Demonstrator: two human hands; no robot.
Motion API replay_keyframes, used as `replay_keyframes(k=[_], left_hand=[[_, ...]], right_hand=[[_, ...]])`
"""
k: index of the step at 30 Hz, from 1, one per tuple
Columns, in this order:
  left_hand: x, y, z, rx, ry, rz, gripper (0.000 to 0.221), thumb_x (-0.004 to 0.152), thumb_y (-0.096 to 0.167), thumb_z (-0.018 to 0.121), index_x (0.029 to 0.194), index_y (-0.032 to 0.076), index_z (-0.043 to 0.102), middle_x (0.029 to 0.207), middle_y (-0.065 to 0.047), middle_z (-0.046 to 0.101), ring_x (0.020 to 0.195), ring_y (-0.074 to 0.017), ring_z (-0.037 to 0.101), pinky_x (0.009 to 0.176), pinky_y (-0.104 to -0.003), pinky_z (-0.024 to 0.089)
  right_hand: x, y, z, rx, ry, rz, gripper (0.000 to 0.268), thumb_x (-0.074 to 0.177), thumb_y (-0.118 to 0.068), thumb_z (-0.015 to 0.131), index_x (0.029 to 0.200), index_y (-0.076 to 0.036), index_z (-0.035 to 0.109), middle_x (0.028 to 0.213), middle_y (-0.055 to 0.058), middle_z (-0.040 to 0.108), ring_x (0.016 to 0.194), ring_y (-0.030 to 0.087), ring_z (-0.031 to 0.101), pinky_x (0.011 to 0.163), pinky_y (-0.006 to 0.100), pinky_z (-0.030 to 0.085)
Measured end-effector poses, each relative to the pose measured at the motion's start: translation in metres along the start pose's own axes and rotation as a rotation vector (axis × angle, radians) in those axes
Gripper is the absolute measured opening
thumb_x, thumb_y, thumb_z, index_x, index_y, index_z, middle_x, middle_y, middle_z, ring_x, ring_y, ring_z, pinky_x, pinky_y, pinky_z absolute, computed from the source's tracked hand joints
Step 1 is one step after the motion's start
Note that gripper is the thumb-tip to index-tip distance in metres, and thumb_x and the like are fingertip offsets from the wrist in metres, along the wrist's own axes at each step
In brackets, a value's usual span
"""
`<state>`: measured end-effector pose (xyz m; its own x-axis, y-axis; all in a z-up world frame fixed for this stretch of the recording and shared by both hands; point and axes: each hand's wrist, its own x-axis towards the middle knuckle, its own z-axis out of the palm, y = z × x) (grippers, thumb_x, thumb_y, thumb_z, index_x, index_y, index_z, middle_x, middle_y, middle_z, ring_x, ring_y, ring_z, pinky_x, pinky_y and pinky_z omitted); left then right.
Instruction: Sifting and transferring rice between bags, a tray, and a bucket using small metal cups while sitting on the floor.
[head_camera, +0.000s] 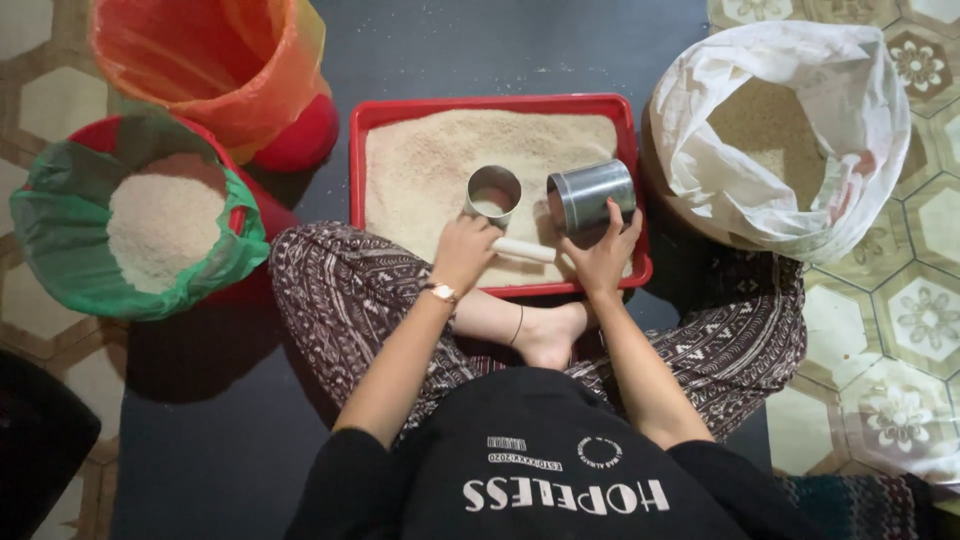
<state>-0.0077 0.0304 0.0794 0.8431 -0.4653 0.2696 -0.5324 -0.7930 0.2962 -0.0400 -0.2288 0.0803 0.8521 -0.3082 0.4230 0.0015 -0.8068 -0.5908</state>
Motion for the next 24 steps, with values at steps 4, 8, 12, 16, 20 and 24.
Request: replay_keyframes(k=[4,8,12,16,20,24], left_hand=[[0.002,-0.019,-0.025,-0.07,-0.001,-0.117,0.025,0.093,0.047,0.068,0.112,0.03,0.073,0.102,0.004,0.064,0.101,-0.0234,0.058,0.091,-0.043,0.042],[0.016,-0.03,-0.033,0.022,0.307,-0.263,0.032,0.091,0.048,0.073,0.12,0.035,0.072,0.101,0.007,0.063,0.103,-0.0192,0.054,0.094,-0.039,0.038],[0.021,-0.037,-0.016,0.098,0.399,-0.315,0.033,0.088,0.046,0.077,0.117,0.031,0.075,0.098,0.003,0.063,0.096,-0.0203,0.057,0.087,-0.04,0.041],[0.019,-0.029,-0.018,0.076,0.301,-0.289,0.031,0.09,0.048,0.073,0.115,0.03,0.075,0.099,0.002,0.064,0.096,-0.0203,0.058,0.089,-0.041,0.041],[0.014,-0.02,-0.025,-0.119,0.136,-0.185,0.028,0.091,0.047,0.074,0.117,0.037,0.073,0.099,0.007,0.064,0.098,-0.0174,0.058,0.091,-0.04,0.041],[0.016,-0.016,-0.018,-0.194,0.141,-0.137,0.017,0.093,0.048,0.071,0.107,0.039,0.072,0.102,0.011,0.063,0.102,-0.0158,0.057,0.092,-0.037,0.043]], right_hand=[[-0.004,0.005,0.003,-0.018,0.028,-0.024,0.106,0.059,-0.038,0.094,0.15,-0.02,0.041,0.148,0.035,0.028,0.128,0.058,0.046,0.103,0.068,0.041],[-0.002,0.011,0.011,-0.01,0.075,-0.051,0.105,0.06,-0.04,0.095,0.149,-0.02,0.044,0.146,0.034,0.031,0.128,0.056,0.046,0.101,0.067,0.043],[-0.003,0.009,0.008,-0.013,0.071,-0.056,0.105,0.059,-0.039,0.094,0.149,-0.02,0.044,0.146,0.034,0.031,0.128,0.058,0.046,0.098,0.067,0.044],[-0.001,0.007,0.008,-0.016,0.076,-0.057,0.105,0.06,-0.041,0.095,0.149,-0.02,0.044,0.145,0.035,0.032,0.126,0.057,0.048,0.098,0.066,0.045],[-0.002,0.014,0.012,-0.029,0.067,-0.061,0.107,0.059,-0.041,0.095,0.149,-0.019,0.043,0.146,0.035,0.031,0.127,0.057,0.047,0.1,0.066,0.044],[-0.001,0.005,0.005,-0.02,0.056,-0.051,0.107,0.058,-0.036,0.095,0.15,-0.019,0.043,0.147,0.036,0.03,0.127,0.058,0.047,0.101,0.066,0.044]])
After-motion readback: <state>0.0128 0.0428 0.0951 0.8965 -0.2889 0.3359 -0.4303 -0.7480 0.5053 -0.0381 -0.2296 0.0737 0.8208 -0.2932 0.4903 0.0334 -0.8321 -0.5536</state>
